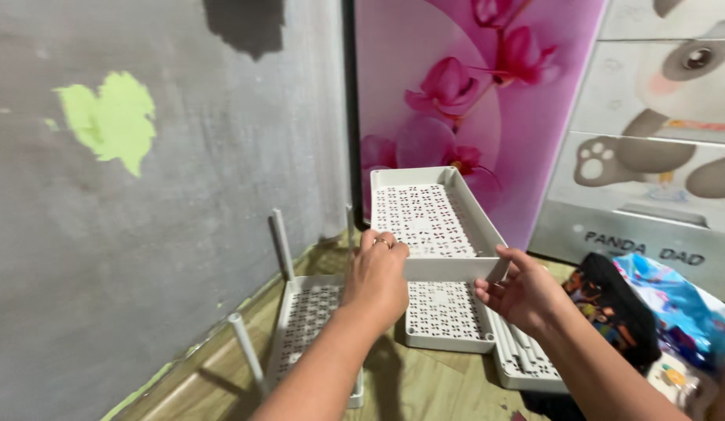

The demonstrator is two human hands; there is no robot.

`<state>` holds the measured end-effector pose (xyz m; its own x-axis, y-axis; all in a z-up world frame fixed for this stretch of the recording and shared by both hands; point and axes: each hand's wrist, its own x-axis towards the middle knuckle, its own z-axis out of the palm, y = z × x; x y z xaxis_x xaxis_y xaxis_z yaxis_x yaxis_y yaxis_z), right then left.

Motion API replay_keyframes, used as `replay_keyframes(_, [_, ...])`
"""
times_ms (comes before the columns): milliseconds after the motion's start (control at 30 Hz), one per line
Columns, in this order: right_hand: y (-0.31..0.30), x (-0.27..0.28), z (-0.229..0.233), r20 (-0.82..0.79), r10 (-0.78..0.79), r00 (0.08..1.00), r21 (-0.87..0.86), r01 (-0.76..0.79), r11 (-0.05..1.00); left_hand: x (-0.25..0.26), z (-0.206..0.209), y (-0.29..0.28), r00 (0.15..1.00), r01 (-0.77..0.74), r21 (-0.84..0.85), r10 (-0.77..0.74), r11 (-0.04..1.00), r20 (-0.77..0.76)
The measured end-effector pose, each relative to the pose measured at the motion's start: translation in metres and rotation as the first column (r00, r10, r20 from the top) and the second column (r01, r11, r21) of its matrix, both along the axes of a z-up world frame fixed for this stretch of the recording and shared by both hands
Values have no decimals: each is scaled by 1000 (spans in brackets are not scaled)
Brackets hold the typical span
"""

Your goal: The person assembles a white plastic storage rack by inserting vertical poles into perforated trays and attaching horizontal crossbars. They connect multiple trays and poles to form a multi-tiered structure on the floor.

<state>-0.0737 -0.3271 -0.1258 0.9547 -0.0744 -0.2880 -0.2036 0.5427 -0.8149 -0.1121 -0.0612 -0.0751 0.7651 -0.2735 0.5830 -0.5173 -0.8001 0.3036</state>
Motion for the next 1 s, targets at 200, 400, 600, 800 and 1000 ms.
replay_keyframes(200, [-27,-6,-23,-71,-17,997,-60,13,998,14,-29,-24,945,25,-9,-27,1000,-327])
replay_keyframes(400, [-30,-3,-49,-69,40,997,-51,-44,998,27,-49,-35,945,-4,-5,2,1000,-328])
replay_keyframes(600, [-47,28,-99,-276,-22,961,-363,-83,928,56,-62,-43,934,-52,-7,46,999,-355])
replay_keyframes(800, [-52,71,-179,-427,175,887,-774,-458,436,78,-87,-49,923,-75,-62,46,995,-383])
replay_keyframes(1000, [-52,94,-233,-432,370,823,-877,-478,38,98,-110,-49,938,-52,-57,29,997,-347])
